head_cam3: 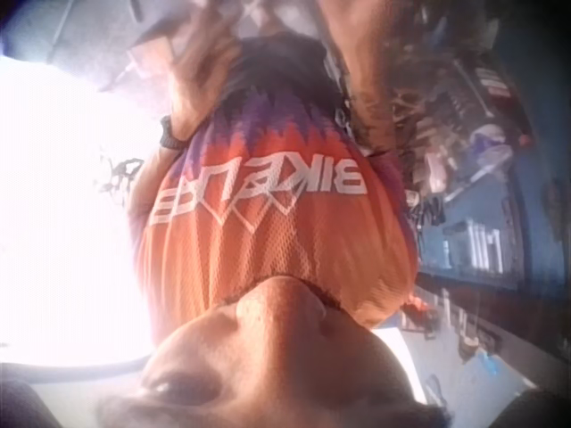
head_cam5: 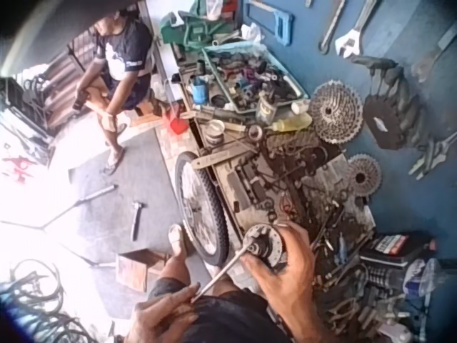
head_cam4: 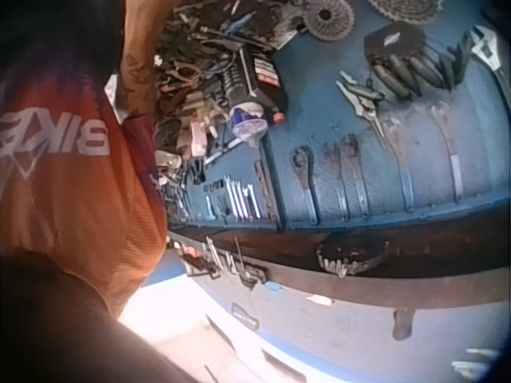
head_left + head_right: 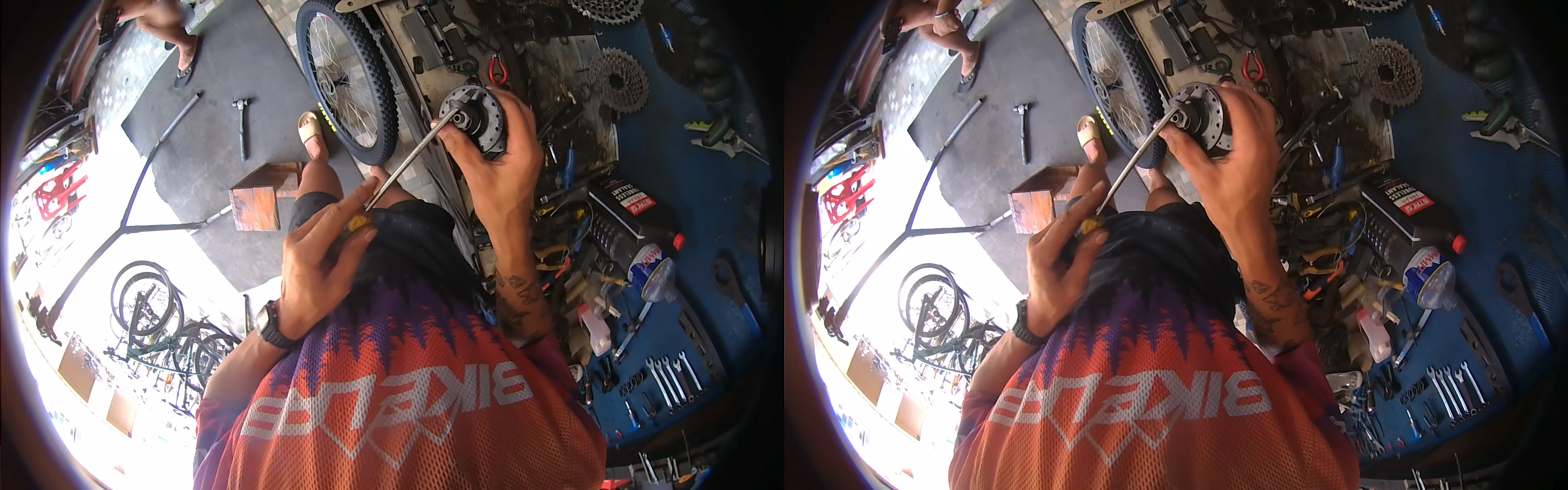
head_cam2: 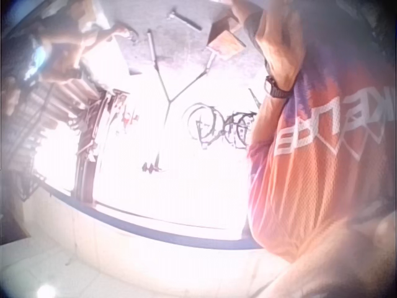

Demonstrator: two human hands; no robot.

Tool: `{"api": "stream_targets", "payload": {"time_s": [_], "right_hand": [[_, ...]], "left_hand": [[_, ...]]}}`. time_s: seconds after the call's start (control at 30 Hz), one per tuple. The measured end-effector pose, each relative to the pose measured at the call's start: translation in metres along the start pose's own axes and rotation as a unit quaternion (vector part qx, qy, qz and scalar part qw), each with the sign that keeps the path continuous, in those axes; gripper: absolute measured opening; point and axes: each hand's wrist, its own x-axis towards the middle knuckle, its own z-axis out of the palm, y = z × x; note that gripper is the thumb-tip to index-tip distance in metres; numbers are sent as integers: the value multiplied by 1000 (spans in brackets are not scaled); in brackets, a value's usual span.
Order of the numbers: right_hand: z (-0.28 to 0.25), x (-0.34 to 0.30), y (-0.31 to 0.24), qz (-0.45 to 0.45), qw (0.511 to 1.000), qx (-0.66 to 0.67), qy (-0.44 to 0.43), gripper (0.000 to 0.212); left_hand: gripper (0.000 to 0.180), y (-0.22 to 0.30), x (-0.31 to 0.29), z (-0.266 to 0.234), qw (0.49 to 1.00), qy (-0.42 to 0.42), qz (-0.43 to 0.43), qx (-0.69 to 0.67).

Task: The person removes a bicycle tire and inner tube from a wheel using a hammer and tire levers, then disassembles the hub with a screwdriver. The tire and tube are set aside, and the hub is worked on at a bench.

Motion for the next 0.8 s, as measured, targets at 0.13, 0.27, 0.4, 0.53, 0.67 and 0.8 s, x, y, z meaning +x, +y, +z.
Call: {"api": "stream_targets", "payload": {"time_s": [0.13, 0.27, 0.4, 0.53, 0.67, 0.8], "right_hand": [[1, -2, 10, 20, 996, 12, -88, 45], [13, -9, 26, 79, 992, 7, -96, 33], [23, -21, 41, 192, 976, 52, -90, 35], [17, -36, 53, 185, 982, 22, -33, 34], [3, -51, 60, 197, 977, 56, 54, 34], [-18, -70, 64, 221, 969, 62, 94, 33]], "left_hand": [[41, -20, 2, 13, 999, 33, 4, 22], [33, -43, 12, 26, 995, 48, 57, 61], [32, -61, 28, 44, 983, 90, 119, 109], [31, -61, 45, 55, 990, 47, 94, 93], [32, -44, 77, 55, 988, -8, 91, 127], [33, -11, 100, 43, 966, -88, 50, 238]]}}
